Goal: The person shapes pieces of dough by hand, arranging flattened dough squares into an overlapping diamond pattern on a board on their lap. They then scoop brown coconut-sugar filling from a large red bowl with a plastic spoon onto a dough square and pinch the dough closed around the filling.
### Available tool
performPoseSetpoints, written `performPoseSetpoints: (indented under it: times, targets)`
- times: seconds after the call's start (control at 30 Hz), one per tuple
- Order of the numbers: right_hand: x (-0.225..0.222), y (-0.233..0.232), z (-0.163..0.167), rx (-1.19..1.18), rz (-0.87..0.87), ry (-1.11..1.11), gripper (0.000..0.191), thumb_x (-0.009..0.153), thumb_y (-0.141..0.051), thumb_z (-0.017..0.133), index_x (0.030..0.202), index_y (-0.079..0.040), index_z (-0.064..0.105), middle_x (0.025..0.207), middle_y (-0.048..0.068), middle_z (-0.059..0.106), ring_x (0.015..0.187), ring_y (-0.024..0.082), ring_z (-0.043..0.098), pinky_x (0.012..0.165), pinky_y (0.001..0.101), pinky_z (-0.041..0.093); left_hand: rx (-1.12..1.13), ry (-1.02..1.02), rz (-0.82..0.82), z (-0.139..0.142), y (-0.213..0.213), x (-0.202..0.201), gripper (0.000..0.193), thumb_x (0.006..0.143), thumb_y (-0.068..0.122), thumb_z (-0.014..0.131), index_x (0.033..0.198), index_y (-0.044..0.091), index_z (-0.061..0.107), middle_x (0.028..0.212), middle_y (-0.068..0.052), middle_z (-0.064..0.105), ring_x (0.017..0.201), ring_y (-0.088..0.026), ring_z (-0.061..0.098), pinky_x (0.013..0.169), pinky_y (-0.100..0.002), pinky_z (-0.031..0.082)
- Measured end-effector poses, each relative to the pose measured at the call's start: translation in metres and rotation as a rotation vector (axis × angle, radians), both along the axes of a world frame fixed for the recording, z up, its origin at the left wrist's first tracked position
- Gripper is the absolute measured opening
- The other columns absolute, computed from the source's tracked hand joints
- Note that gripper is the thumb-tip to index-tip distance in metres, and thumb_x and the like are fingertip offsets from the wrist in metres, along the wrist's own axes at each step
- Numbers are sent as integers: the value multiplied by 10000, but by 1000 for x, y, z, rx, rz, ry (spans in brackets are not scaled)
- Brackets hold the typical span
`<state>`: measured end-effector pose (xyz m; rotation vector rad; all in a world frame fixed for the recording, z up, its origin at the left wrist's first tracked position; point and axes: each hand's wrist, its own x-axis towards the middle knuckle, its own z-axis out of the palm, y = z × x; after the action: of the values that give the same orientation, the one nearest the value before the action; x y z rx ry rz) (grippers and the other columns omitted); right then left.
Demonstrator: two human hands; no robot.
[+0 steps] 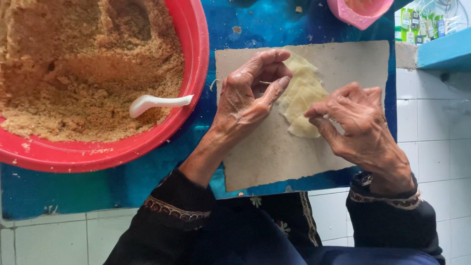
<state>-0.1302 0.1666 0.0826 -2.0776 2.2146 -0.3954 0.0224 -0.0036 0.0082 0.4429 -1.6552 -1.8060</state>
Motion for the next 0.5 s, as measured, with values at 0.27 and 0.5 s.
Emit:
performPoseSetpoints:
  times: [0.27,0.5]
  targets:
    - [-10,-2,-14,-43,-54,74,178,919,-195,824,1081,-208,752,1101,-62,737,1115,214,487,958,408,283,-125,-29,39,0,3,1,384,995,89,707,1365,85,604,1126,-34,768,1040,-124,772,918,-282,611]
    - [-8,-8,-18,-58,-108,16,285,905,-213,835,1172,-189,739,1070,-68,725,1154,219,477,997,425,275,-190,-47,48,0,4,1,384,988,81,709,1358,97,606,1093,-16,770,1002,-126,777,902,-280,609]
